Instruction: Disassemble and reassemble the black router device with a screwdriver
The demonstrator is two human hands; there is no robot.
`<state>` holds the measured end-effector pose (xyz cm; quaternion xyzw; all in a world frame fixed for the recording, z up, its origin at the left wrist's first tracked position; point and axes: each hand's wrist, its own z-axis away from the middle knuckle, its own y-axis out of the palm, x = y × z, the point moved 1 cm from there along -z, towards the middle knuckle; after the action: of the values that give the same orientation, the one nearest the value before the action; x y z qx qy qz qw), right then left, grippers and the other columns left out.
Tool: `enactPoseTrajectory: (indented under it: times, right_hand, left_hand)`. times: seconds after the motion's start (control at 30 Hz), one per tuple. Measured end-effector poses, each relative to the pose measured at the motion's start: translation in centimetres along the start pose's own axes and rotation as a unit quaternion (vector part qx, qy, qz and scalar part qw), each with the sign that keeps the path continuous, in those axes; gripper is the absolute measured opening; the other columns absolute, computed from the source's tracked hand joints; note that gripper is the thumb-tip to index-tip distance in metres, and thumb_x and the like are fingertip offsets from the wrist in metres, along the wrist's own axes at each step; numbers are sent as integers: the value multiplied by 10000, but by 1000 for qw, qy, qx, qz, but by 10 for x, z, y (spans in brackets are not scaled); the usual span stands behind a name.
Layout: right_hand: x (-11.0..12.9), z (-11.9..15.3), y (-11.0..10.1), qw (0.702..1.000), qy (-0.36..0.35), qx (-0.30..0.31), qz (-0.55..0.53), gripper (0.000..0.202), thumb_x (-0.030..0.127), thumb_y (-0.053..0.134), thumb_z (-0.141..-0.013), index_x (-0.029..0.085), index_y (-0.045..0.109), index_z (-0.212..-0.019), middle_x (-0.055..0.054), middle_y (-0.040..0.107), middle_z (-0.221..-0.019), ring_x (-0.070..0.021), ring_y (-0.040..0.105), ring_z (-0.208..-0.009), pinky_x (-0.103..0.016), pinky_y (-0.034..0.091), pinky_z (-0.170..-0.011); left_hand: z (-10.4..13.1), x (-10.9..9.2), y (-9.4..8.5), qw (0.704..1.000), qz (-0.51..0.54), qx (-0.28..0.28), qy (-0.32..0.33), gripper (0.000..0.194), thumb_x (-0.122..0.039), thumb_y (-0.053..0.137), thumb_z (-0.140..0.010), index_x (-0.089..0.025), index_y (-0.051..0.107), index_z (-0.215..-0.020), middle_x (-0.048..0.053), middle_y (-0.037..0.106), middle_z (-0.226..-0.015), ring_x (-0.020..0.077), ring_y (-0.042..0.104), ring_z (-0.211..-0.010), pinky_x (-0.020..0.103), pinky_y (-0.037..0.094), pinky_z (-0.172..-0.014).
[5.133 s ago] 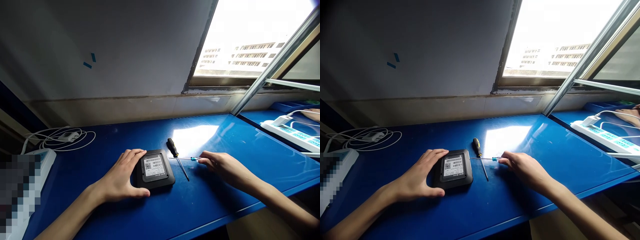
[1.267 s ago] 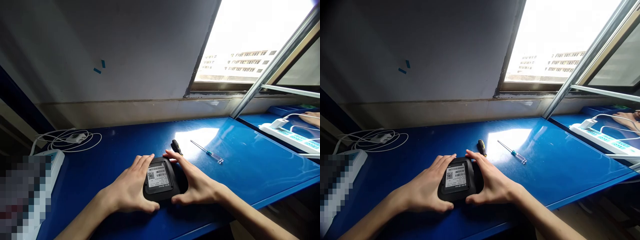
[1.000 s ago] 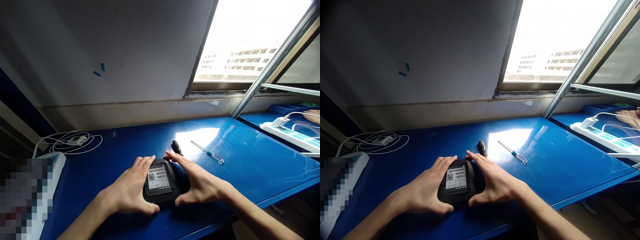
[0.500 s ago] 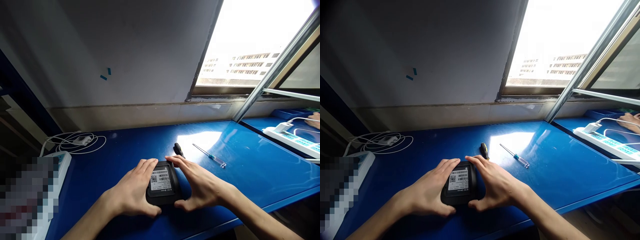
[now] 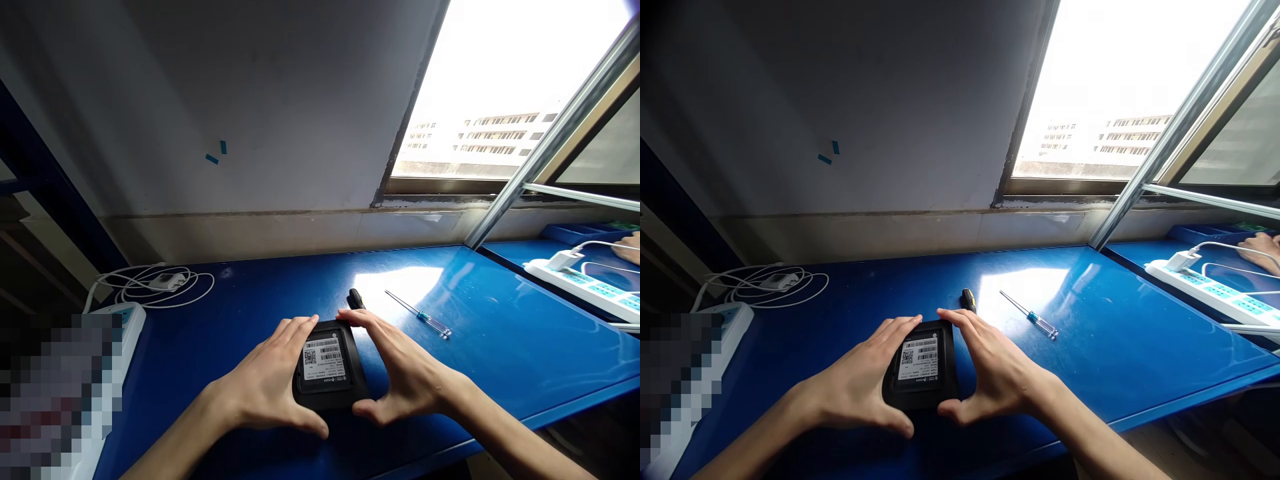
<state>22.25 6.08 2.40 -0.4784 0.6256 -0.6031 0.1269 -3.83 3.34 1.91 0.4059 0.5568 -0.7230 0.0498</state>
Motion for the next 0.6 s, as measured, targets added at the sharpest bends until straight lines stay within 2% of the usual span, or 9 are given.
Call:
enactPoseTrajectory:
  times: [0.23,0.37,0.5,0.6]
  right_hand:
    - [-5,3,3,998,-4,-14,-55,1153,580,861,-709,264,196,-1596,-212,416,-1583,-411,480,-1452,-576,463,-1162]
    - [-9,5,6,997,4,-8,-73,1251,599,909,-651,273,175,-1611,-216,378,-1614,-418,452,-1474,-586,435,-1184]
    - [-7,6,7,996,11,-1,-88,1240,563,920,-643,245,206,-1605,-228,345,-1632,-433,377,-1522,-594,389,-1216]
    - [-3,7,6,993,13,-17,-119,1228,557,914,-647,247,213,-1607,-217,347,-1624,-422,381,-1521,-586,384,-1220]
  left_hand:
    - [4,-7,-2,1000,8,-29,9,1201,-431,897,-610,-182,287,-1615,165,377,-1629,391,308,-1523,557,334,-1256]
    - [5,-10,0,998,12,-57,5,1182,-381,891,-598,-154,285,-1587,172,414,-1578,368,347,-1490,512,374,-1240]
    - [4,-11,2,998,11,-69,0,1175,-368,893,-587,-198,274,-1570,155,421,-1563,377,373,-1468,523,402,-1217]
    - [4,-11,3,998,11,-67,6,1169,-370,886,-593,-223,259,-1569,145,427,-1551,380,393,-1453,523,426,-1200]
